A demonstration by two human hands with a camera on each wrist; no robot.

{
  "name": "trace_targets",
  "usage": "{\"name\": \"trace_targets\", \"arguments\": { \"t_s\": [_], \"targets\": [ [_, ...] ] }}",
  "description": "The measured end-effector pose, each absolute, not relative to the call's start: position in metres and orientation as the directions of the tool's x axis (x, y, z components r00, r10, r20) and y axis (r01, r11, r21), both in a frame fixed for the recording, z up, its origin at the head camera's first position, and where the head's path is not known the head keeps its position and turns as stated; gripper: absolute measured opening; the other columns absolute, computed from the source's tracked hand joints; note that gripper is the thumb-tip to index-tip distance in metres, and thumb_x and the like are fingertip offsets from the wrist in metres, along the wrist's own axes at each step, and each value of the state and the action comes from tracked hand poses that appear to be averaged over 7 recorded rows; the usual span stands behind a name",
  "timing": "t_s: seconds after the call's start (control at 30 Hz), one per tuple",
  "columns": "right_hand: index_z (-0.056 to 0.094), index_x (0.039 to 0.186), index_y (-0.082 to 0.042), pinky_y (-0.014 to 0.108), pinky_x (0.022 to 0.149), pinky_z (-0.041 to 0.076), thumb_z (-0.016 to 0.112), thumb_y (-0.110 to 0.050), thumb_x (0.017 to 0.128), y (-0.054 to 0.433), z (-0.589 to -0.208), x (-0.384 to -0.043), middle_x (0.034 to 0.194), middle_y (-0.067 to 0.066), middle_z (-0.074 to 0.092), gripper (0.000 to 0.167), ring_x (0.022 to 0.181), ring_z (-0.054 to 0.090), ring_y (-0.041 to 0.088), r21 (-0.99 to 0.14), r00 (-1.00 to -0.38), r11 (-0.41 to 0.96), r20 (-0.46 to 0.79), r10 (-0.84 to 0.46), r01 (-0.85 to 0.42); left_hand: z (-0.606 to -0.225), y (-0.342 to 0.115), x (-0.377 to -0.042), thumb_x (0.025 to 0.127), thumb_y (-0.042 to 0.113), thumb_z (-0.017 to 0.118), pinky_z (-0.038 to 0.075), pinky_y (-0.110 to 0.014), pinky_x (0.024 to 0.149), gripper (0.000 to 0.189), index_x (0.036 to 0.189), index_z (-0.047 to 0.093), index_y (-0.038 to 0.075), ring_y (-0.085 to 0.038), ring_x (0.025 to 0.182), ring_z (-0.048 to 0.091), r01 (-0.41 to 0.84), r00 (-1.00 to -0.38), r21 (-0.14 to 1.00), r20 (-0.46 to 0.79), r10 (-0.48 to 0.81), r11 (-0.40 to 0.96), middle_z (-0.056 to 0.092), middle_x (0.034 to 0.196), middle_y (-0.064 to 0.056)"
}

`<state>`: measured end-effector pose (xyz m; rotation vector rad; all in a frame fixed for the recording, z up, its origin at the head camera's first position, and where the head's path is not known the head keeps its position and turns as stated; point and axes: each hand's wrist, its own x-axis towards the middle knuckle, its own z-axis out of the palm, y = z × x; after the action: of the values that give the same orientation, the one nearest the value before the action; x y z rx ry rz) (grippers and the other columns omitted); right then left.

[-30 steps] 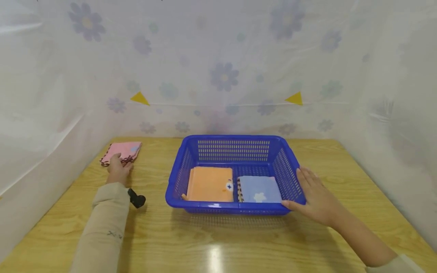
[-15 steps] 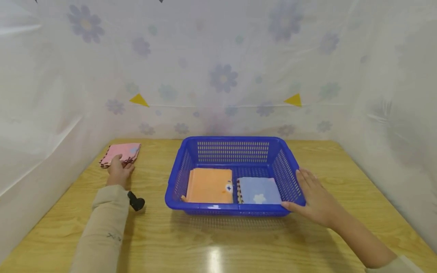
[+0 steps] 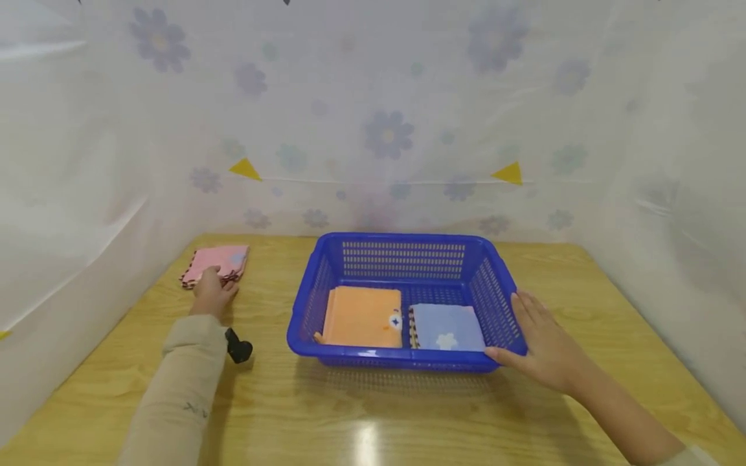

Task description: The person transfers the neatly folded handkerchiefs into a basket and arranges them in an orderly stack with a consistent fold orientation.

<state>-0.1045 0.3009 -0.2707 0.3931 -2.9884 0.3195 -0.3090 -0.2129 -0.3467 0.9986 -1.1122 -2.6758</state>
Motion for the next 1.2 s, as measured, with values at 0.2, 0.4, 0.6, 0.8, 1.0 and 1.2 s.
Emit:
{"name": "trace_targets", "arguments": {
  "t_s": [0.2, 0.4, 0.6, 0.8, 1.0, 1.2],
  "targets": [
    [0.004, 0.145, 0.01, 0.032, 0.114, -0.019, 0.059, -0.039, 0.088, 0.303, -0.273, -0.105, 0.147, 0.038, 0.011, 0.093, 0.14, 0.0, 0.046, -0.174, -0.953, 0.943, 0.157, -0.259, -0.285, -0.345, -0.21, -0.303, 0.098, 0.023, 0.036, 0.034, -0.027, 0.11, 0.063, 0.15, 0.001, 0.018, -0.024, 0.138, 0.03, -0.206, -0.79, 0.682, -0.539, -0.292, -0.701, 0.006, 0.156, -0.008],
    [0.004, 0.145, 0.01, 0.033, 0.114, -0.019, 0.06, -0.039, 0.087, 0.304, -0.27, -0.106, 0.146, 0.038, 0.011, 0.094, 0.139, 0.001, 0.047, -0.159, -0.954, 0.946, 0.156, -0.258, -0.282, -0.342, -0.21, -0.302, 0.098, 0.021, 0.033, 0.032, -0.028, 0.112, 0.061, 0.15, 0.001, 0.018, -0.023, 0.139, 0.027, -0.25, -0.788, 0.648, -0.567, -0.237, -0.72, 0.005, 0.156, -0.008],
    [0.005, 0.145, 0.011, 0.034, 0.114, -0.019, 0.058, -0.041, 0.088, 0.302, -0.271, -0.106, 0.146, 0.038, 0.011, 0.094, 0.14, -0.002, 0.045, -0.167, -0.96, 0.95, 0.135, -0.244, -0.265, -0.334, -0.211, -0.294, 0.099, 0.018, 0.031, 0.028, -0.029, 0.114, 0.065, 0.149, -0.01, 0.019, -0.023, 0.142, 0.022, -0.27, -0.797, 0.622, -0.573, -0.192, -0.735, 0.002, 0.157, -0.009],
    [0.003, 0.145, 0.01, 0.033, 0.114, -0.019, 0.057, -0.041, 0.088, 0.301, -0.272, -0.106, 0.147, 0.038, 0.01, 0.093, 0.14, -0.004, 0.044, -0.171, -0.96, 0.948, 0.131, -0.247, -0.267, -0.329, -0.21, -0.289, 0.099, 0.016, 0.028, 0.031, -0.025, 0.109, 0.063, 0.149, -0.011, 0.021, -0.022, 0.143, 0.019, -0.291, -0.795, 0.61, -0.582, -0.168, -0.737, 0.001, 0.157, -0.007],
    [0.002, 0.145, 0.009, 0.035, 0.114, -0.019, 0.057, -0.041, 0.089, 0.301, -0.271, -0.105, 0.147, 0.038, 0.009, 0.093, 0.14, -0.003, 0.046, -0.178, -0.962, 0.948, 0.121, -0.246, -0.265, -0.329, -0.207, -0.29, 0.099, 0.016, 0.029, 0.02, -0.024, 0.066, 0.062, 0.15, -0.007, 0.024, -0.017, 0.136, 0.024, -0.291, -0.78, 0.58, -0.604, -0.162, -0.761, 0.005, 0.157, -0.006],
    [0.003, 0.145, 0.009, 0.032, 0.113, -0.02, 0.056, -0.042, 0.089, 0.301, -0.271, -0.105, 0.147, 0.037, 0.01, 0.093, 0.14, -0.003, 0.045, -0.171, -0.961, 0.949, 0.125, -0.247, -0.266, -0.33, -0.205, -0.292, 0.099, 0.013, 0.028, 0.018, -0.024, 0.063, 0.065, 0.148, -0.012, 0.026, -0.016, 0.132, 0.028, -0.277, -0.755, 0.55, -0.632, -0.176, -0.788, 0.01, 0.156, -0.01]
  ]
}}
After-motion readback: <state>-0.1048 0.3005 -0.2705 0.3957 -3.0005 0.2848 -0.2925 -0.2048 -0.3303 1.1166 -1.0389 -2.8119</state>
